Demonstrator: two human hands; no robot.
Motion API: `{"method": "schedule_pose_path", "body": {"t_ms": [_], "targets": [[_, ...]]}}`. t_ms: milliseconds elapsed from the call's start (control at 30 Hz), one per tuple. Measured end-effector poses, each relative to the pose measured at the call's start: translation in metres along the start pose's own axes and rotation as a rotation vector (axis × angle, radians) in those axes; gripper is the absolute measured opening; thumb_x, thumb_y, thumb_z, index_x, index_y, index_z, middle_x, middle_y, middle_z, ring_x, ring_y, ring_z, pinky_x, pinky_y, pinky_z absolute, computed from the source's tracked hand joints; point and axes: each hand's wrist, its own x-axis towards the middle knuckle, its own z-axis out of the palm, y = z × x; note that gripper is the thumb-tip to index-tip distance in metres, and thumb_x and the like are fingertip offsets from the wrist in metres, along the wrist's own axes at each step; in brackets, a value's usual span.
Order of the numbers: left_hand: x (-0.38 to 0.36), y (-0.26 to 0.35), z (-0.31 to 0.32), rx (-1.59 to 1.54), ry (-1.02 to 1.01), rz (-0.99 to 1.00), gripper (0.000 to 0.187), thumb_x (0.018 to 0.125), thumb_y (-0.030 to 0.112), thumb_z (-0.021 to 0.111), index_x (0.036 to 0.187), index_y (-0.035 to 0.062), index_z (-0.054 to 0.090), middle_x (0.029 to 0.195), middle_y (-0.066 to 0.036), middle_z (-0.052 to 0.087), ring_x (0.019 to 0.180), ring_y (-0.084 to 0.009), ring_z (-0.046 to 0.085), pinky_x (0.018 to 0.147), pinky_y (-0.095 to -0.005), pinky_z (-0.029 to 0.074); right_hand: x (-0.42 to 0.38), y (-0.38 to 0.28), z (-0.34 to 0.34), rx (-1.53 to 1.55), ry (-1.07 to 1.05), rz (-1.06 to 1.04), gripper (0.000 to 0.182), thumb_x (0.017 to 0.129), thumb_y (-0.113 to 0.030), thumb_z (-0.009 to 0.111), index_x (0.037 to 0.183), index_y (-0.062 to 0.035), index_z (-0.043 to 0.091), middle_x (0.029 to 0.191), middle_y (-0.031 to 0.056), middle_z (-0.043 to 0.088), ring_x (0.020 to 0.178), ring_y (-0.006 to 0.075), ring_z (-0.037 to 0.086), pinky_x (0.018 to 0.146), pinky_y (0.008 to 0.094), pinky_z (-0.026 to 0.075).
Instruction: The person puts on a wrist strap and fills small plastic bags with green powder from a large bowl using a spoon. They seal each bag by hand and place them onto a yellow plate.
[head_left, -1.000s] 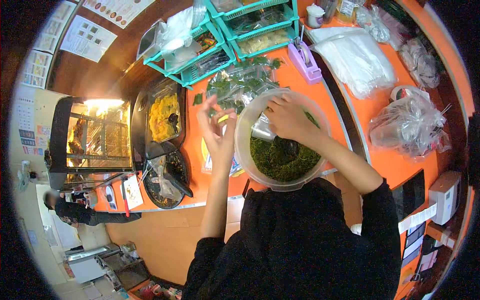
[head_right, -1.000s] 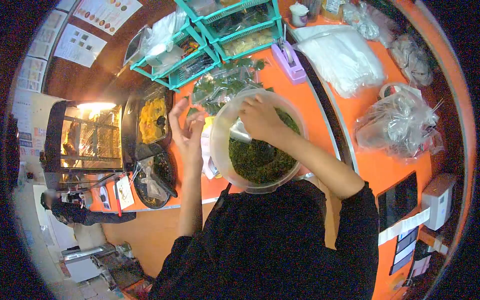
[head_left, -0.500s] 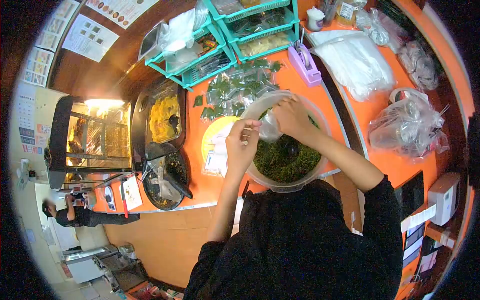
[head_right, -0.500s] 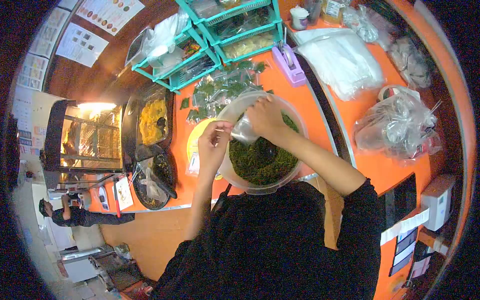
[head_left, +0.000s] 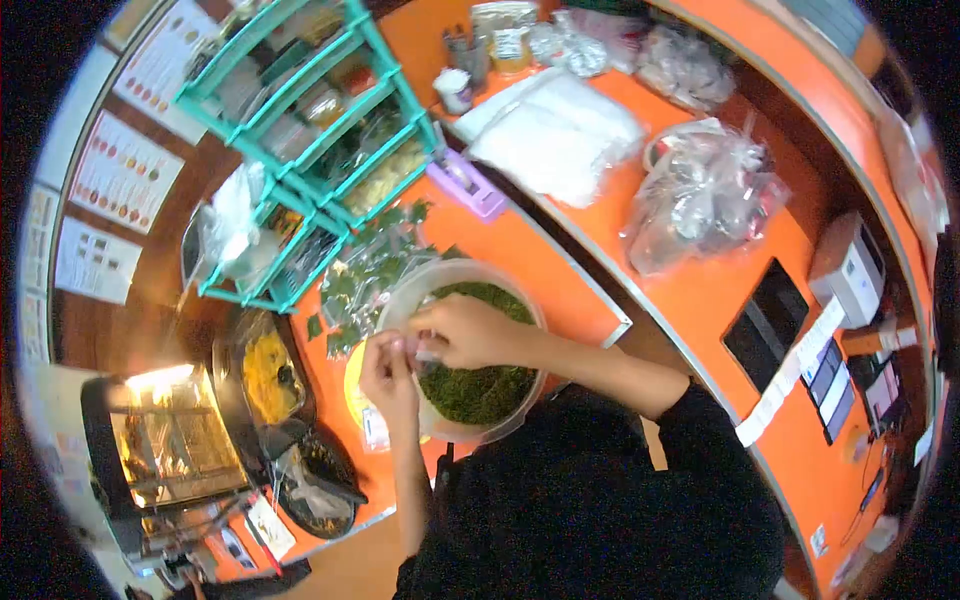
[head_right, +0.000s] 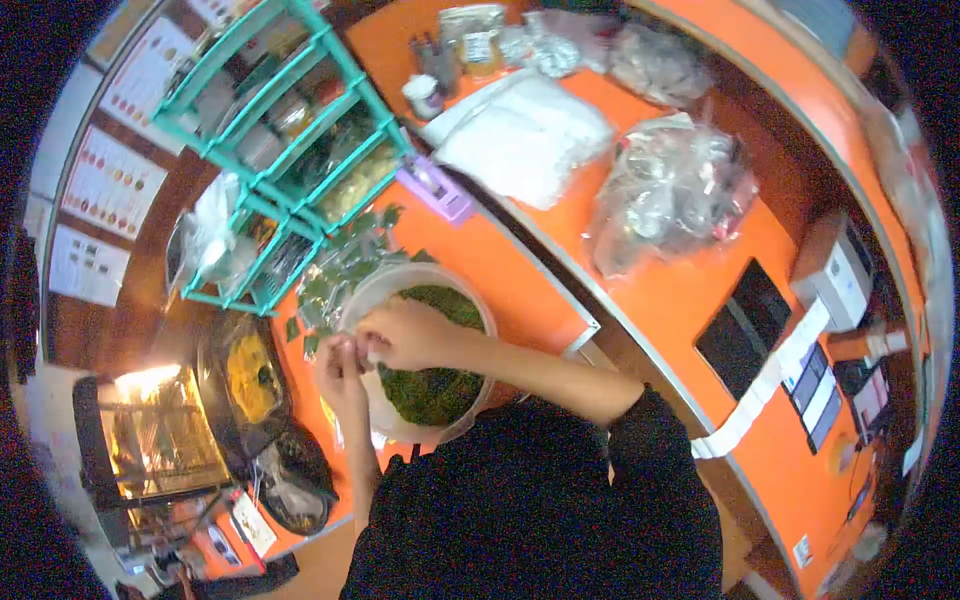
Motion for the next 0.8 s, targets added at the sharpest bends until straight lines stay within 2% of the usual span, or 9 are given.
{"method": "schedule_pose_path", "body": {"t_ms": [67,133,267,333,400,433,600,667,800], "targets": [[0.004,-0.004,-0.008,0.062,-0.070,0.097,0.009,0.103,0.008,0.057,0.098,0.0009,0.061,0.079,-0.002,0.059,0.063,-0.0071,0.052,0.057,-0.0223,0.041,-0.009,-0.002,-0.005,0.245,-0.075,0.037,0.008,0.081,-0.009,0.070,0.084,-0.0031,0.067,0.071,0.0166,0.067,0.064,0.0345,0.067,0.061,0.0412,0.050],[0.001,0.008,-0.002,0.045,-0.135,0.075,0.010,0.102,0.012,0.058,0.102,0.0021,0.056,0.080,-0.002,0.056,0.066,-0.0080,0.051,0.060,-0.0219,0.041,-0.017,-0.012,-0.013,0.273,-0.133,0.109,0.007,0.080,-0.007,0.070,0.084,-0.0023,0.067,0.070,0.0146,0.067,0.062,0.0315,0.066,0.061,0.0394,0.050],[-0.011,0.024,0.024,0.000,-0.068,0.189,0.021,0.102,0.017,0.060,0.116,0.0051,0.051,0.082,-0.002,0.055,0.073,-0.0093,0.049,0.066,-0.0238,0.044,-0.030,-0.013,-0.004,0.240,0.047,0.067,0.006,0.078,-0.004,0.069,0.083,-0.0017,0.067,0.070,0.0151,0.066,0.061,0.0316,0.066,0.059,0.0400,0.049],[-0.007,0.007,0.007,-0.003,-0.265,0.252,0.017,0.102,0.016,0.060,0.111,0.0028,0.055,0.087,-0.005,0.058,0.072,-0.0102,0.050,0.063,-0.0241,0.040,-0.034,-0.019,-0.007,0.233,0.111,-0.046,0.007,0.076,-0.005,0.070,0.080,-0.0005,0.065,0.068,0.0167,0.064,0.060,0.0316,0.065,0.057,0.0414,0.047],[-0.008,0.017,0.001,0.274,-0.445,-0.007,0.020,0.104,0.018,0.057,0.096,-0.0003,0.058,0.073,-0.005,0.056,0.065,-0.0108,0.048,0.060,-0.0270,0.039,-0.040,-0.020,-0.010,0.219,0.180,-0.053,0.009,0.074,-0.005,0.071,0.077,0.0004,0.064,0.066,0.0181,0.061,0.059,0.0319,0.062,0.056,0.0421,0.045],[-0.010,0.021,0.006,0.317,-0.465,0.088,0.033,0.106,0.022,0.051,0.084,-0.0017,0.058,0.064,-0.005,0.053,0.060,-0.0115,0.046,0.056,-0.0296,0.037,-0.044,-0.020,-0.012,0.221,0.147,0.015,0.010,0.074,-0.005,0.070,0.077,0.0008,0.063,0.066,0.0182,0.060,0.058,0.0320,0.062,0.057,0.0418,0.045],[-0.012,0.031,0.006,0.150,-0.616,-0.036,0.036,0.108,0.022,0.044,0.085,-0.0042,0.056,0.067,-0.010,0.054,0.062,-0.0154,0.052,0.057,-0.0321,0.038,-0.063,-0.016,-0.019,0.193,0.108,0.085,0.014,0.079,-0.012,0.068,0.075,0.0010,0.063,0.067,0.0178,0.061,0.060,0.0335,0.061,0.058,0.0425,0.047],[-0.010,0.035,0.007,0.468,-0.668,0.114,0.032,0.106,0.018,0.046,0.087,-0.0053,0.056,0.069,-0.014,0.055,0.064,-0.0182,0.054,0.058,-0.0336,0.040,-0.071,-0.019,-0.011,0.049,0.139,0.145,0.016,0.081,-0.014,0.067,0.075,0.0004,0.062,0.068,0.0175,0.062,0.062,0.0347,0.063,0.059,0.0444,0.048],[-0.017,0.039,0.017,0.458,-0.671,0.210,0.029,0.104,0.015,0.049,0.084,-0.0045,0.054,0.068,-0.014,0.050,0.061,-0.0194,0.049,0.058,-0.0346,0.039,-0.084,-0.036,-0.002,-0.165,0.224,0.213,0.019,0.083,-0.019,0.063,0.076,-0.0016,0.060,0.071,0.0167,0.062,0.070,0.0378,0.065,0.065,0.0488,0.052]]}}
